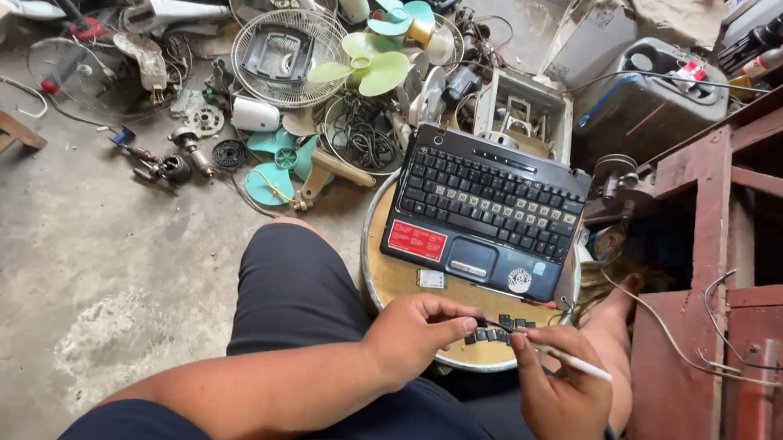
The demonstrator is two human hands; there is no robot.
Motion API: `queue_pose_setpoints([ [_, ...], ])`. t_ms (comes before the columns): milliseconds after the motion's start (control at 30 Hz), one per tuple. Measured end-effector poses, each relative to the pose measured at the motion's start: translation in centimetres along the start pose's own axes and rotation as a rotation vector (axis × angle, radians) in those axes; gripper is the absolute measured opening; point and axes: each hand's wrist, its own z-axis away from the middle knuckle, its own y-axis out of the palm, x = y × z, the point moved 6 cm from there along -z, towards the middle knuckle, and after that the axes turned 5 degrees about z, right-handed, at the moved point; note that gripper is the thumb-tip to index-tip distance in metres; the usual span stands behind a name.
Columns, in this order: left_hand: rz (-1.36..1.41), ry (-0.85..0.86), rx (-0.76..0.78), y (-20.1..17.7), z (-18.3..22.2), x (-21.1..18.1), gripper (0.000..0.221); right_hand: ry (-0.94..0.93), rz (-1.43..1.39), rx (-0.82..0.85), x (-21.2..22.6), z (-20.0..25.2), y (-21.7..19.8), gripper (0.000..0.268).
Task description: Cleaning and organizing individual laptop keyboard keys using a small brush and placing them on a tray.
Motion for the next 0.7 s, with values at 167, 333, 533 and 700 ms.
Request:
queue_pose_setpoints([
  [167, 0.069, -0.06, -0.027, -0.9, -1.6, 2.7, 0.021, 0.087, -0.083, 0.024, -1.3, 0.0, 0.2, 0.015],
  [333, 0.104, -0.073, -0.007, -0.9, -1.7, 3.2, 0.019, 0.005, 0.156, -0.077, 0.8, -1.6, -1.0, 0.016],
  [533, -0.025, -0.012, 0.049, -0.3, -1.0, 2.1, 0.014, -0.08, 0.08, -0.083, 1.1, -1.7, -1.1, 0.014],
  [700, 0.071, 0.027, 0.085, 0.0, -1.1, 2.7, 0.018, -0.006, -0.085, 0.015, -1.1, 0.1, -0.4, 0.018],
])
